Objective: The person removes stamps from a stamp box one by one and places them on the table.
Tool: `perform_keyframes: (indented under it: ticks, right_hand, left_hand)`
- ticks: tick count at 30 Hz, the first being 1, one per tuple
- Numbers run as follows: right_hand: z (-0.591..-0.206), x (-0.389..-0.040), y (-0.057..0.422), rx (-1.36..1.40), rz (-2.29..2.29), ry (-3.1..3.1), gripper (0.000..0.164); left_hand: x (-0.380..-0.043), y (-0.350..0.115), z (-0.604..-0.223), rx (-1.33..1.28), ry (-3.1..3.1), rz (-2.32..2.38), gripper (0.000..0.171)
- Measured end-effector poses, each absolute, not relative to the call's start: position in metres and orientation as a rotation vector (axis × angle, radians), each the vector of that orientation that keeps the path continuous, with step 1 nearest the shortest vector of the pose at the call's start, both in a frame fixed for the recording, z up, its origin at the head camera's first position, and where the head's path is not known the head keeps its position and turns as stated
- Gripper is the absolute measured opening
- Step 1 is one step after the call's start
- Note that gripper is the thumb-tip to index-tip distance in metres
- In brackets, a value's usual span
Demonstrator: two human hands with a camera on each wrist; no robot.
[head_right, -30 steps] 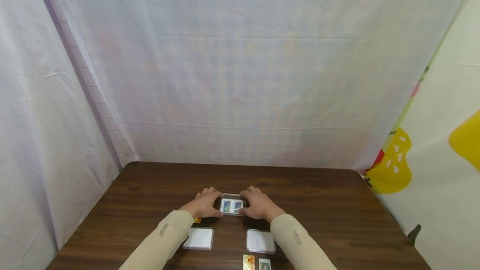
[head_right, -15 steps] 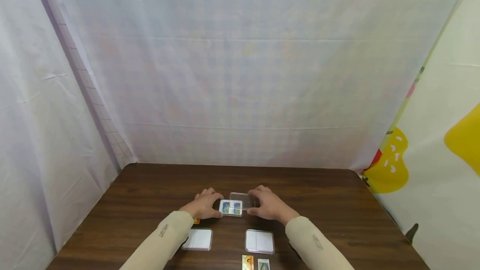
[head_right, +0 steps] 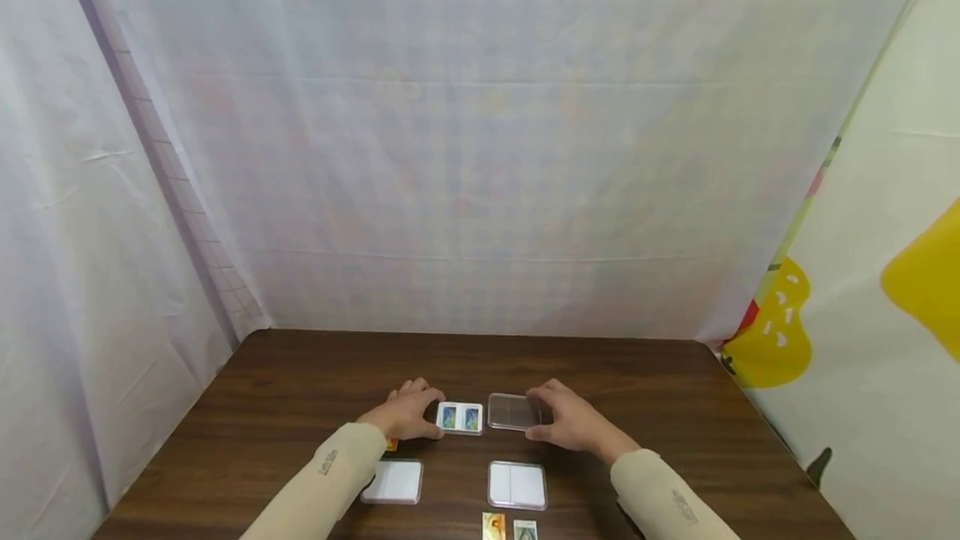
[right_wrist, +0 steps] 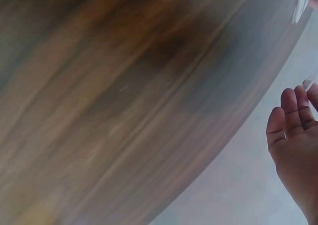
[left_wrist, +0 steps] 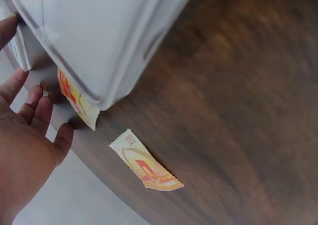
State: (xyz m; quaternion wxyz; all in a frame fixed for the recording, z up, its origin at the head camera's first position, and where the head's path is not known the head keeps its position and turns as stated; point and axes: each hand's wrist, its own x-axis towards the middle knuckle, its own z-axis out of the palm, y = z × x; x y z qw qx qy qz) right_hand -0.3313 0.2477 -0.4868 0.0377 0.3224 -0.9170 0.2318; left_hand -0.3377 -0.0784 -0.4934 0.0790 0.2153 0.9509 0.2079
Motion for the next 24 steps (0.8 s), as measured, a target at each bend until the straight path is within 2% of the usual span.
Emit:
perform_keyframes:
  ticks: [24]
  right_hand:
    - [-0.499, -0.311, 0.328, 0.891, 0.667, -2.871, 0.065]
  left_hand:
    - [-0.338, -0.075, -0.494, 0.643, 2.855, 0.632, 0.058]
